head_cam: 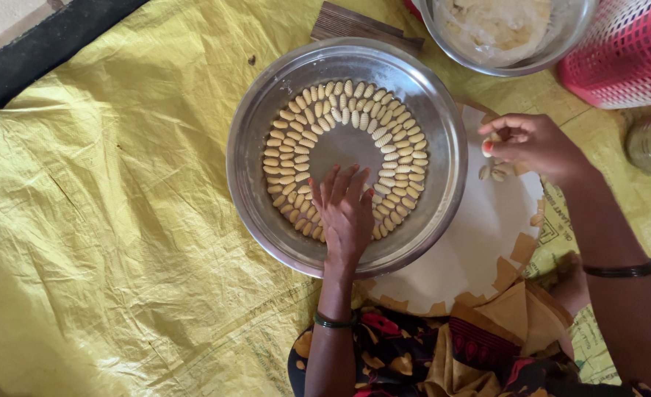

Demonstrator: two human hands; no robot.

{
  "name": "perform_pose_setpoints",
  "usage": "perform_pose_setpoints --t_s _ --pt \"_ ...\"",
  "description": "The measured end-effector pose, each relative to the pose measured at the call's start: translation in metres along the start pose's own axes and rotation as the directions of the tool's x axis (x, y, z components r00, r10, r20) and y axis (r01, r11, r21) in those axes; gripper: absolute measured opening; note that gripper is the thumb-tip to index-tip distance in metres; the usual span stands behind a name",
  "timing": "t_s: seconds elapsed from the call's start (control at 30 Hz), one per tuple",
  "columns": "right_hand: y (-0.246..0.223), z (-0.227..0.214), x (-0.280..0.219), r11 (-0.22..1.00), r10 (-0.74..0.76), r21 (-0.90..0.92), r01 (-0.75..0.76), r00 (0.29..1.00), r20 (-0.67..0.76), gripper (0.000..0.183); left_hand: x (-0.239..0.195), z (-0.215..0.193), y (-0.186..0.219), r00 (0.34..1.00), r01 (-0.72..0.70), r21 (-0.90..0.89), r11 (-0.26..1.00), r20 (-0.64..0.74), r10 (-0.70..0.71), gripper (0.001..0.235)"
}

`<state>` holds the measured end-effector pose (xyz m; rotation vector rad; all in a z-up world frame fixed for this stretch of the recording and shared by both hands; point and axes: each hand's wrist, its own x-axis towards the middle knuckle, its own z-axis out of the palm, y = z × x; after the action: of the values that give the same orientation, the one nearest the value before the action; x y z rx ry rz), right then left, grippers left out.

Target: The person arranges small dough pieces in a circular pattern on a metal tray. They then take a larger piece of dough, shape it into a small ball, and place it on a separate surface.

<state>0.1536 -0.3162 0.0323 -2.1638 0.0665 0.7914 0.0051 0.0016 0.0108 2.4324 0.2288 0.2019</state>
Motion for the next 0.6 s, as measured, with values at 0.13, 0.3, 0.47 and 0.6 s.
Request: perform_pose_setpoints --t_s 0.13,0.3,0.47,0.6 --pt "-0.014 0.003 0.000 0.947 -0.107 0.318 0.047 0.979 0.175 0.034 0.000 -0.004 0.000 0.999 0.013 -0.014 1.000 -0.029 -0.014 0.040" --pt "-0.049 0.049 0.016 0.984 -0.124 0.162 0.079 0.947 0.296 0.032 0.000 -0.012 -0.010 0.999 0.022 -0.045 0.999 -0.048 -0.024 0.040" --pt "-0.092 0.108 0.028 0.947 -0.110 -0.249 0.202 0.934 0.338 0.022 -0.001 -0.015 -0.021 0.995 0.041 -0.034 0.999 -0.090 -0.044 0.036" --pt "-0.115 0.139 0.032 0.892 -0.196 -0.331 0.308 0.923 0.330 0.016 -0.003 -0.014 -0.025 0.995 0.046 -0.044 0.998 -0.086 -0.050 0.038"
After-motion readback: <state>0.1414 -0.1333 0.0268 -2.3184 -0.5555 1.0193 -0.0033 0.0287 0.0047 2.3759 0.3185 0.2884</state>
